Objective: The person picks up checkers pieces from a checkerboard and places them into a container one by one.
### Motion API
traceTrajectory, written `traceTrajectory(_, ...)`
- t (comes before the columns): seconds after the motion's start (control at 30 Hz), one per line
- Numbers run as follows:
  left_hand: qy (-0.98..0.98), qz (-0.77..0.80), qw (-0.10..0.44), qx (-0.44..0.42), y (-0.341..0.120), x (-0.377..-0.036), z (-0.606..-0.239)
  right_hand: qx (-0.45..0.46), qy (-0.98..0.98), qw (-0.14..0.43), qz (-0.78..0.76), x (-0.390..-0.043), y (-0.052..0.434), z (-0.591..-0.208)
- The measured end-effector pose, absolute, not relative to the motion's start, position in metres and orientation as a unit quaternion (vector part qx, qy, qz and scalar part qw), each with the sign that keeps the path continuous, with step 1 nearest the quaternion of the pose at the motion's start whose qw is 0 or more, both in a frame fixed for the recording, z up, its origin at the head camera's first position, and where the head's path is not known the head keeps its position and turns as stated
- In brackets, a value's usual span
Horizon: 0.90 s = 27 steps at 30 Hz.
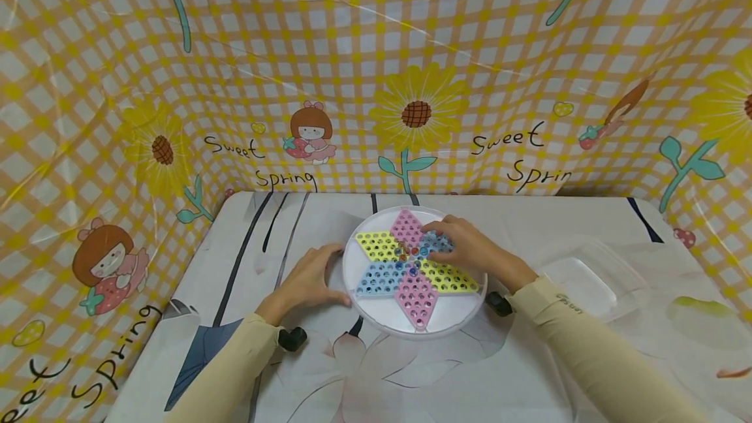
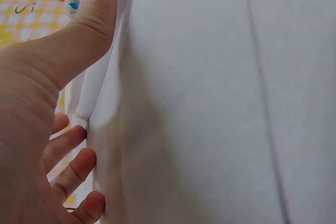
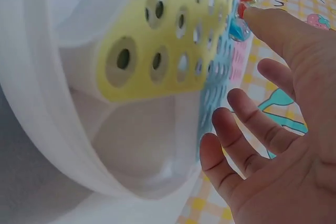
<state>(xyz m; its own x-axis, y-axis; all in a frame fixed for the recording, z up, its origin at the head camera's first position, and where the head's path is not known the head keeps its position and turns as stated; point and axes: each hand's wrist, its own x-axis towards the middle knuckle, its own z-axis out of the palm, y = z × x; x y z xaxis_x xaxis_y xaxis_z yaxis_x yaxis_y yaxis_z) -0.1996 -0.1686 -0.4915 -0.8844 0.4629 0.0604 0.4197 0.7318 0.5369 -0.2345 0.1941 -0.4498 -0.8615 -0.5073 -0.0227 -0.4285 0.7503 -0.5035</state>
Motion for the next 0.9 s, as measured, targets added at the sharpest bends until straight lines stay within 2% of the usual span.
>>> traceTrajectory(0.9, 0.936, 0.276, 0.032, 0.216, -0.164, -0.204, -0.500, -0.215, 0.921, 0.103, -0.307, -0.242, 0.185, -0.462)
